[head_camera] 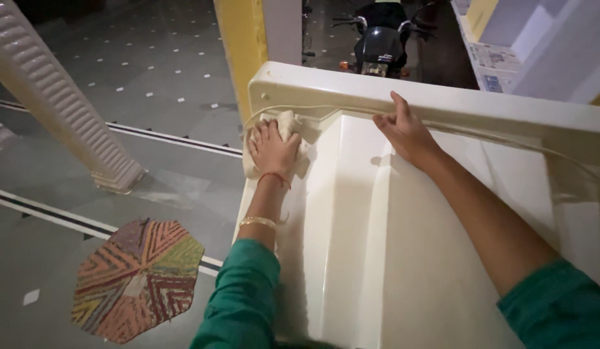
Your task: The person wipes the top surface of a white appliance with a cloth, moving the cloth back and forth across the lid and edges. The hands remain in view throughout, and the cloth is used to clean the surface.
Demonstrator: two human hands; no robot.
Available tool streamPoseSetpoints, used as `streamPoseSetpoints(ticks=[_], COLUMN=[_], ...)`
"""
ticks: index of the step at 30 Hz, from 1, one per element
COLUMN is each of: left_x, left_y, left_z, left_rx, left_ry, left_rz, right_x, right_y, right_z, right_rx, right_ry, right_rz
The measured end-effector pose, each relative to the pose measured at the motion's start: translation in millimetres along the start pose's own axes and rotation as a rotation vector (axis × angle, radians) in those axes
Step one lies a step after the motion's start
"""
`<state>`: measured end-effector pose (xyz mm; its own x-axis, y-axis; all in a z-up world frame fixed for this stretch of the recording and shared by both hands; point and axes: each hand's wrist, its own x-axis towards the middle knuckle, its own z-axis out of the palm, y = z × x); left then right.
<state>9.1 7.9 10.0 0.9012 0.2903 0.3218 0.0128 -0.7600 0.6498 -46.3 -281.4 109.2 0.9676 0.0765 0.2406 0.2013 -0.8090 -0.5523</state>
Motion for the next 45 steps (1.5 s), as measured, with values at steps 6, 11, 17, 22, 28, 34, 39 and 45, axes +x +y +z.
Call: streamPoseSetpoints(ticks=[6,11,17,22,28,34,39,45], left_x=[-48.8,-101.1,-146.5,-140.3,-144.1,-142.7,-114.8,-49.1], left_y=[-27.1,-54.4,-79.7,-90.5,-41.8,38.1,75.6,80.5], left_z=[-24.0,-49.2,-70.6,-78.2,-117.6,-155.3,-128.0,-20.0], left_rx=[-0.195,-0.306,-0.395,-0.132,-0.948,-1.767,-2.249,-1.933], left_ry=[-0.096,-0.151,-0.27,-0.318,-0.517,-0.781,-0.994,-0.717], left_rz=[0.079,0.157,0.075,0.219,0.055,0.053,0.097,0.019], right_x=[-2.8,-7.7,-7.9,-10.7,-24.7,-43.0,-36.9,-11.0], right_y=[-5.8,-14.0,-15.3,-18.6,-56.3,-102.7,-95.6,-27.2], right_z=[3.5,0.9,0.2,1.0,5.8,19.5,-6.9,-32.8], right_rx=[-0.338,-0.411,-0.421,-0.43,-0.147,0.182,0.338,0.386], right_ry=[0.034,0.031,-0.022,0.126,-0.208,-0.617,-0.49,-0.331], right_rz=[-0.124,-0.117,-0.049,-0.264,-0.337,-0.517,-0.226,0.008])
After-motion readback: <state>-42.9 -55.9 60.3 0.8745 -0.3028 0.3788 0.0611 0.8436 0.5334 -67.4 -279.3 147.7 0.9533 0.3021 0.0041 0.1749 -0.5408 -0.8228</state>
